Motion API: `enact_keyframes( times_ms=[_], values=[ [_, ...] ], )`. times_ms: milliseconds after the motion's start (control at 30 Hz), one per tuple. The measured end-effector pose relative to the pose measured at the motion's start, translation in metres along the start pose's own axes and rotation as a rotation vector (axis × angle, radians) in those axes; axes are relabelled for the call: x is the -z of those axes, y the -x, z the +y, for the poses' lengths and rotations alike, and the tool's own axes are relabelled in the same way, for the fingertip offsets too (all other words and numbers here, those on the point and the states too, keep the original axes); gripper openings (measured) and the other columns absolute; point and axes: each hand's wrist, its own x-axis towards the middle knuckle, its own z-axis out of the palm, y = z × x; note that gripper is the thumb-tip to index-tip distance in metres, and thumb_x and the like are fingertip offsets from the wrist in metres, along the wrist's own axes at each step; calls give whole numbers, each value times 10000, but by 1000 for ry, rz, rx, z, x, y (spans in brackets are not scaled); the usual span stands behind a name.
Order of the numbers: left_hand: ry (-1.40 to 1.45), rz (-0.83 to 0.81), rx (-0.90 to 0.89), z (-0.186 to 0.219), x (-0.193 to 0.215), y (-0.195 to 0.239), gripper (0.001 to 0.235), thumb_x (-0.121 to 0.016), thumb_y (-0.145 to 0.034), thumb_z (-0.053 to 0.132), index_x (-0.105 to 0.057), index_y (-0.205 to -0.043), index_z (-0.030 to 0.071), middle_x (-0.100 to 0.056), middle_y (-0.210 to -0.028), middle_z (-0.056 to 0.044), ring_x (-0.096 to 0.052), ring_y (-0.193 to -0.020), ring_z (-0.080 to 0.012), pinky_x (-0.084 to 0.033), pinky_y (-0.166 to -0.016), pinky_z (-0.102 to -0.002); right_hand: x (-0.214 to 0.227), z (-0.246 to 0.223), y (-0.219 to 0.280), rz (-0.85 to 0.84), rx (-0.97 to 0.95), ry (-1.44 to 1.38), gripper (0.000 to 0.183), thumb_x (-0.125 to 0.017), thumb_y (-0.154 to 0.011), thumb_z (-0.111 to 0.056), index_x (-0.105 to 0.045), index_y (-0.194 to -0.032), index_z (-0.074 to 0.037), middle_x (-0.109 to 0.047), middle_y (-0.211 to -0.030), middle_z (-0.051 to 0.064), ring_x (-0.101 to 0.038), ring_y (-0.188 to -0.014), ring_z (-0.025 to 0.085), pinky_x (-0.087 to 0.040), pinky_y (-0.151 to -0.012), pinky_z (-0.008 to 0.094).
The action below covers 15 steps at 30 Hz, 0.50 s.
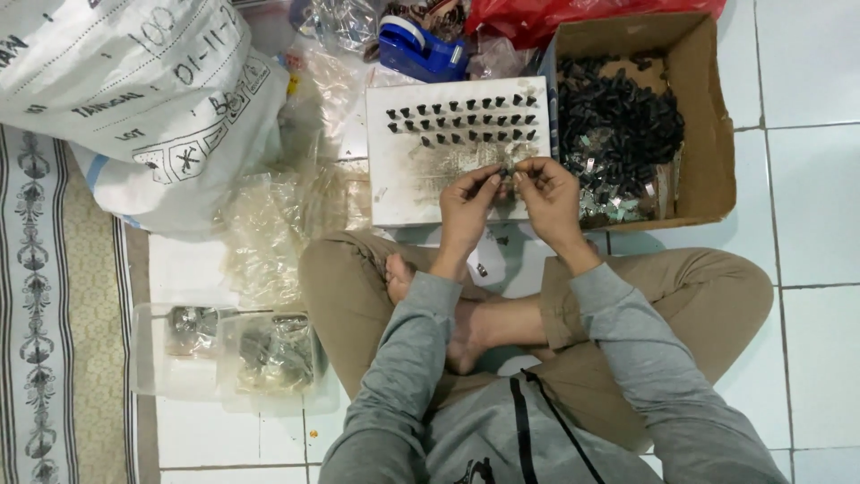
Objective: The person sits on the floor and assembles small black components by hand, placing them into a white tray. They then gather the assembled components and place them into a clear plastic bag.
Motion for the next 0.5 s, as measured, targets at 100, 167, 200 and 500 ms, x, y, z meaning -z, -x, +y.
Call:
enact_keyframes(
  times_ms=[100,167,200,500],
  values=[
    [-7,-5,-12,-1,0,0,193,-704,-956,9,-736,-1138,-46,-735,-953,-256,-719,-853,-231,-650,-720,-340,1,6,0,1,9,-3,135,-651,-985,58,-675,-1118,54,-657,-861,144,-693,-780,169,-560,-599,273],
    [-2,-10,-20,-12,1,-2,192,-712,-951,8,-740,-1134,-45,-736,-945,-255,-718,-846,-223,-651,-715,-339,2,12,-1,3,13,-3,127,-650,-989,57,-679,-1113,55,-661,-861,148,-695,-776,174,-563,-599,278],
    [1,-13,-27,-18,2,-3,191,-719,-946,7,-744,-1129,-44,-737,-938,-255,-716,-839,-216,-651,-710,-338,3,15,-1,4,17,-4,120,-649,-993,56,-682,-1108,57,-664,-862,151,-698,-771,180,-566,-599,283],
    [-151,-70,21,-10,11,-2,156,-710,-964,49,-765,-1103,4,-758,-935,-245,-757,-823,-237,-645,-673,-335,6,-2,1,-115,-12,24,102,-670,-975,86,-692,-1071,62,-627,-810,131,-644,-691,138,-538,-578,271]
  ],
)
